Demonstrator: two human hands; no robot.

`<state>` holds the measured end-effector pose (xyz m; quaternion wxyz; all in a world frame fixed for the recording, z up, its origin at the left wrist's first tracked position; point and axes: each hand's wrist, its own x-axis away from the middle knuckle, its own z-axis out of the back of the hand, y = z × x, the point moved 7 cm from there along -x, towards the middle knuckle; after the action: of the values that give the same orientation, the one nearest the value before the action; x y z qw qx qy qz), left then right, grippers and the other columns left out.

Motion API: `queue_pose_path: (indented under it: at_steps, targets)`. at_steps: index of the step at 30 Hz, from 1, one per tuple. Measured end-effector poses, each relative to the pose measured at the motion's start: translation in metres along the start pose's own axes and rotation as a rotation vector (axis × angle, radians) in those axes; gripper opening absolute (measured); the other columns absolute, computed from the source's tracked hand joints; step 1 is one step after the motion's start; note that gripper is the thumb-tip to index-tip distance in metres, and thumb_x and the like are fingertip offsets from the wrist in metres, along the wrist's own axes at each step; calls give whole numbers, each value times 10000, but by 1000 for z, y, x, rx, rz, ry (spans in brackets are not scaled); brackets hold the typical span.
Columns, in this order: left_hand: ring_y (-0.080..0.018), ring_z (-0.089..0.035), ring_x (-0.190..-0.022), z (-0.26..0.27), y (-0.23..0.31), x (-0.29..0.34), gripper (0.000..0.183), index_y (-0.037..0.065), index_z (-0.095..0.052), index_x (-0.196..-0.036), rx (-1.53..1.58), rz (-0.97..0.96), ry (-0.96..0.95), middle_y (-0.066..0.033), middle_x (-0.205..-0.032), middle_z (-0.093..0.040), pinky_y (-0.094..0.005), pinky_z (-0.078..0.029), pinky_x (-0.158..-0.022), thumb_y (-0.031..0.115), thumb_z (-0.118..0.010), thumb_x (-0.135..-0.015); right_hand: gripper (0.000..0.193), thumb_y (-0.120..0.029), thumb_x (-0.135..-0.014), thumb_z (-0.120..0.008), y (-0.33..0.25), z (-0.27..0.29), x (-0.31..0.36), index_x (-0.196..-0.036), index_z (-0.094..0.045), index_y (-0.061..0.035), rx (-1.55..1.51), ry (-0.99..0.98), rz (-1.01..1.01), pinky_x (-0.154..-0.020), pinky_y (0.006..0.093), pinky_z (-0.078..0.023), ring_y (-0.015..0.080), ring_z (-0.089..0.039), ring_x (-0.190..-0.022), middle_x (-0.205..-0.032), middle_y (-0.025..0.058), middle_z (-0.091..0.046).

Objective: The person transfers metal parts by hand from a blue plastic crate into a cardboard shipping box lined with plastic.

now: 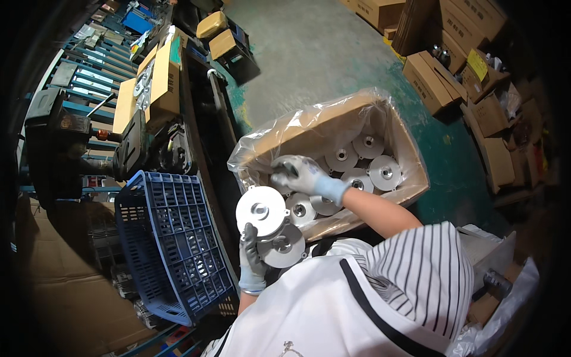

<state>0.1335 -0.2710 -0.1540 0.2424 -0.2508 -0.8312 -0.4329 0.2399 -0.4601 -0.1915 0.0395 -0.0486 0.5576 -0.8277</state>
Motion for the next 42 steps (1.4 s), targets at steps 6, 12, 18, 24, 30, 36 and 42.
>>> queue_pose_path:
  at_steps: [6,12,18,24,30,36,42]
  targets:
    - [-203,-614,-983,1,-14,-39,518,15,-465,-1263,-166,-37,-17,-106,-1144,-589,-337,-539,-821,376,-573,-907,825,-602,-692,-676,-61,-15,46,-1314,-459,-105,257,-150,257,-1091,470,-210,343,-349,-1296,-1343,158,-441]
    - [-226,-601,-1018,-18,-12,-43,697,3,-442,-1277,-300,-22,-116,-131,-1172,-579,-362,-525,-848,584,-442,-893,805,-469,-634,-775,-29,-15,35,-1264,-487,-58,190,-136,173,-1065,402,-305,305,-462,-1216,-1280,177,-500]
    - [-258,-610,-1017,2,0,-28,741,-11,-443,-1271,-195,-77,-44,-160,-1177,-580,-377,-517,-889,619,-422,-882,926,-428,-550,-812,66,6,41,-1273,-413,-12,265,-136,-311,-964,400,-412,306,-543,-1087,-1171,192,-535]
    - [-248,-601,-1032,1,12,-5,712,-9,-424,-1278,-149,-164,-35,-162,-1181,-570,-373,-528,-864,596,-411,-903,978,-562,-578,-756,92,-17,13,-1311,-398,-22,648,-348,-580,-924,456,-422,307,-487,-1182,-1295,221,-462]
    - [-226,-497,-1173,-8,20,13,621,-5,-393,-1313,-243,-305,-47,-152,-1287,-494,-355,-400,-1012,505,-334,-964,970,-646,-701,-591,141,-51,-16,-1379,-361,9,662,-310,-641,-1063,433,-311,330,-408,-1282,-1380,239,-403]
    - [-197,-573,-1058,-9,32,23,624,-3,-422,-1270,-796,-749,83,-118,-1193,-554,-318,-491,-901,531,-341,-957,1120,-742,-681,-528,128,-42,-10,-1448,-155,-18,862,-56,-541,-1133,459,-108,346,-145,-1392,-1494,230,-156]
    - [-225,-595,-1044,-10,-4,-18,648,-9,-430,-1279,1,-67,-120,-143,-1198,-568,-351,-503,-900,533,-438,-923,770,-589,-751,-618,34,-27,21,-1309,-449,-86,-191,-155,-136,-1072,472,-288,339,-377,-1283,-1355,183,-432]
